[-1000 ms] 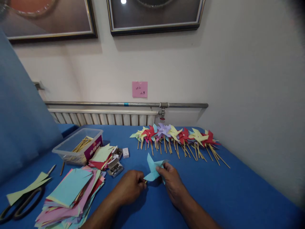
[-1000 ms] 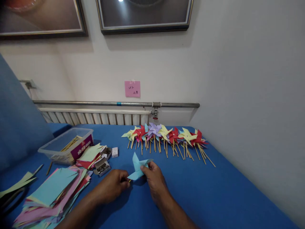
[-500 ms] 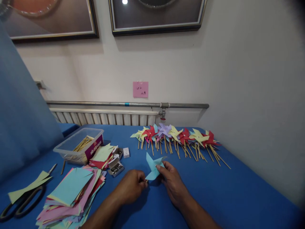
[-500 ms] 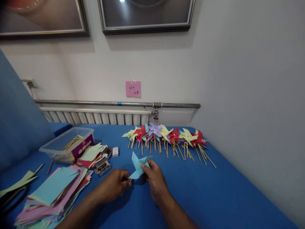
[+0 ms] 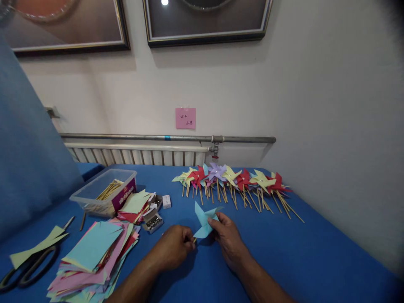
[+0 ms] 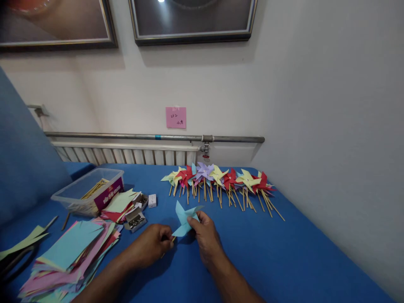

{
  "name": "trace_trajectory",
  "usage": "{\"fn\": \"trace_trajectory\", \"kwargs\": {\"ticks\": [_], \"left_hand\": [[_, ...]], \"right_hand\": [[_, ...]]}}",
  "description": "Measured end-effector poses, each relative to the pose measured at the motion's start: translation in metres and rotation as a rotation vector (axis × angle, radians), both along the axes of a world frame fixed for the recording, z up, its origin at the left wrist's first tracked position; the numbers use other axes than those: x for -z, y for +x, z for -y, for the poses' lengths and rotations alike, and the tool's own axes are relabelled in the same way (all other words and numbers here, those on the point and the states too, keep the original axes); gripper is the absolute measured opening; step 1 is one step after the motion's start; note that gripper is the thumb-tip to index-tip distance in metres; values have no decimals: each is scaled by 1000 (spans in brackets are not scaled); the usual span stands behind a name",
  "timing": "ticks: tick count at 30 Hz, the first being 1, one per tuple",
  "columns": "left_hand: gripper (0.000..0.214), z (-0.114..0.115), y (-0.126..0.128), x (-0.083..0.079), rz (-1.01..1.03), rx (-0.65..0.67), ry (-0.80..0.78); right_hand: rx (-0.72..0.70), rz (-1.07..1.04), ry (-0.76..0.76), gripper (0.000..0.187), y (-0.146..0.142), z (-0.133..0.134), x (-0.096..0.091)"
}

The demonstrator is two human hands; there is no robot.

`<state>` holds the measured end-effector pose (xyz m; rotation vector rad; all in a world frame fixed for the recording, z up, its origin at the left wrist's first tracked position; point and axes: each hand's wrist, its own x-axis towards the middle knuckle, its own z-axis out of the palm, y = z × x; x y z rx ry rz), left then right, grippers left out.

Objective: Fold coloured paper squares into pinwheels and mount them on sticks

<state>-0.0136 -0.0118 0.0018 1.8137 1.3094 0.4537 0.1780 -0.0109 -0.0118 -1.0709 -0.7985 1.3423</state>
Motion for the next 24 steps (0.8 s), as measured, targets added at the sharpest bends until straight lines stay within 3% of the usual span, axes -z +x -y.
{"fn": "trace_trajectory", "kwargs": {"ticks": [24], "left_hand": [[7, 1, 1, -6, -13, 2, -27]], "right_hand": [[-11, 22, 21, 33, 3, -6, 9]]}}
